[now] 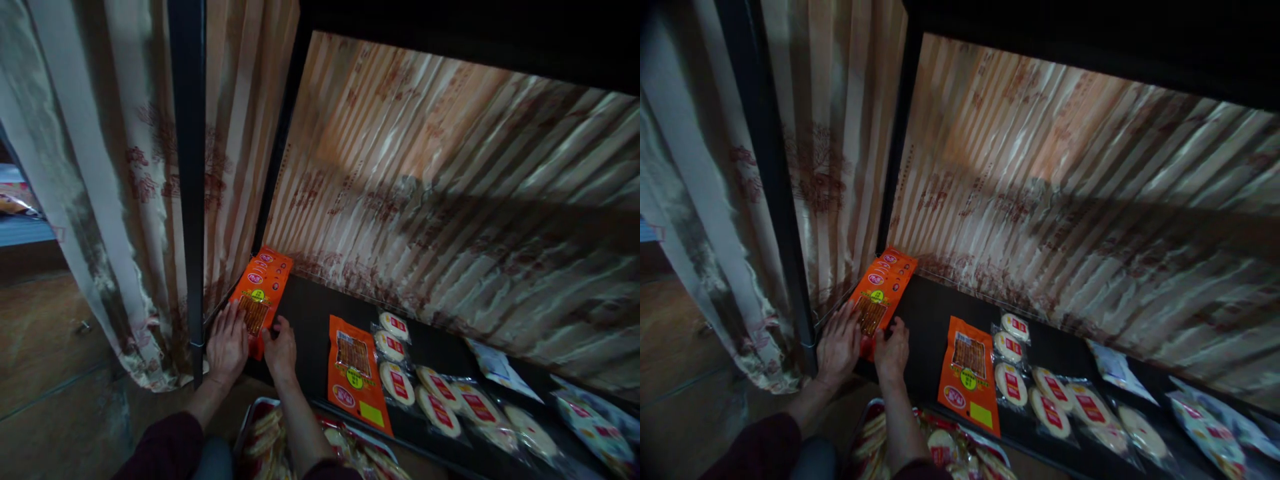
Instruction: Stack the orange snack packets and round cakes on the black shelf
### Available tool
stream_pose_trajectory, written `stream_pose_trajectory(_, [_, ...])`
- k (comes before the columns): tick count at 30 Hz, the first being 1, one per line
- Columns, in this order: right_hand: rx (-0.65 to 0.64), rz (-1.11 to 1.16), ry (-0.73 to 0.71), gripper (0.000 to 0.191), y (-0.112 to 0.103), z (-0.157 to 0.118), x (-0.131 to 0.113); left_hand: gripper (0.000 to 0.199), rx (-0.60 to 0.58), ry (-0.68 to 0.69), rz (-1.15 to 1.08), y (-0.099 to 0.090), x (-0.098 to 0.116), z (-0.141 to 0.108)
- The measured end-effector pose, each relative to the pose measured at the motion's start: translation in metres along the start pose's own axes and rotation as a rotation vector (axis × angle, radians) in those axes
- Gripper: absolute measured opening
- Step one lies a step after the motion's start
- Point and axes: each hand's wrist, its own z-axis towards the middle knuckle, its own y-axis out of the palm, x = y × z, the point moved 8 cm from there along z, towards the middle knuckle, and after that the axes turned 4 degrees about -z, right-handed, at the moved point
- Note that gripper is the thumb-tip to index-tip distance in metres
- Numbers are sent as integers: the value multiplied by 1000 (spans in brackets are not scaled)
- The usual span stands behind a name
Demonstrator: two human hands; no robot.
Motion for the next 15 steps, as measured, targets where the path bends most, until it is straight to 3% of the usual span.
stream_pose_trajectory(3, [30, 38, -47, 40, -5, -8, 1, 34, 15, 64, -40, -9, 20, -12])
stream_pose_trajectory(7, [28, 75, -101, 35, -16, -22, 9, 37, -59, 176, -192, -12, 64, -36])
stream_pose_trajectory(15, [112, 41, -203, 34, -81, -49, 38, 44, -257, 140, -443, 1, 130, -67])
